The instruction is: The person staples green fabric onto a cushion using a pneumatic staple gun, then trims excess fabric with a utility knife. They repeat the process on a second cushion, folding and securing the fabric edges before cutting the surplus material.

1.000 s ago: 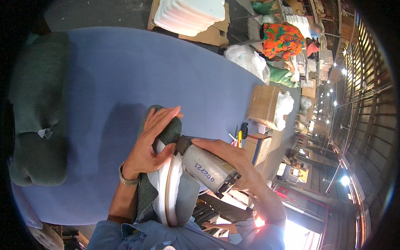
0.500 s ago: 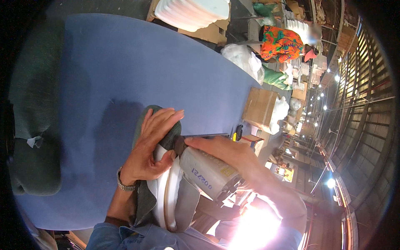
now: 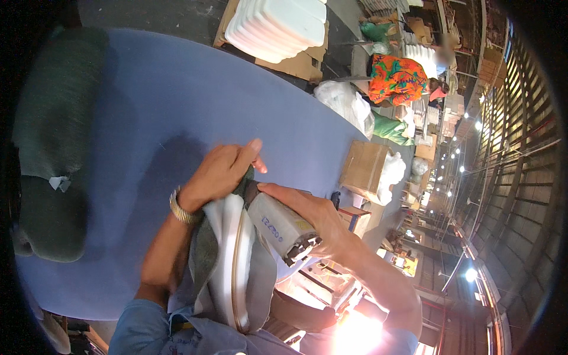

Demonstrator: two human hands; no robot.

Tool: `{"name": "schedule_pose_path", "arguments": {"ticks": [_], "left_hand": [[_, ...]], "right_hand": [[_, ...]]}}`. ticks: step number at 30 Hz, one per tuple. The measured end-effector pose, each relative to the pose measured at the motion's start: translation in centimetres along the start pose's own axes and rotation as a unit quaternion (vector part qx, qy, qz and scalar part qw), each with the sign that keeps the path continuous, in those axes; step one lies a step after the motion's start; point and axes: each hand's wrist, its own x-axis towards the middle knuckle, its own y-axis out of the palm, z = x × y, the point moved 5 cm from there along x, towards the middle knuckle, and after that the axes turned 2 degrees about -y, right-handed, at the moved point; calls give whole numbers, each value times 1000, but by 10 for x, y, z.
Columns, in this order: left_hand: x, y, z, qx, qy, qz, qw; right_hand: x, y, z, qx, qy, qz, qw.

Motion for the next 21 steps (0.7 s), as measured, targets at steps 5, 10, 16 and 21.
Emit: {"name": "schedule_pose_path", "arguments": {"ticks": [5, 10, 16, 21], "left_hand": [[-20, -3, 3, -38, 79, -83, 993], [-30, -20, 4, -68, 77, -100, 990], [-33, -27, 1, -104, 47, -80, 990], [-33, -25, 6, -154, 29, -62, 986]], "right_hand": [[5, -1, 10, -37, -26, -3, 999], [22, 3, 24, -32, -16, 12, 999], [27, 6, 37, -13, -36, -29, 999], [24, 11, 34, 11, -57, -54, 997]]}}
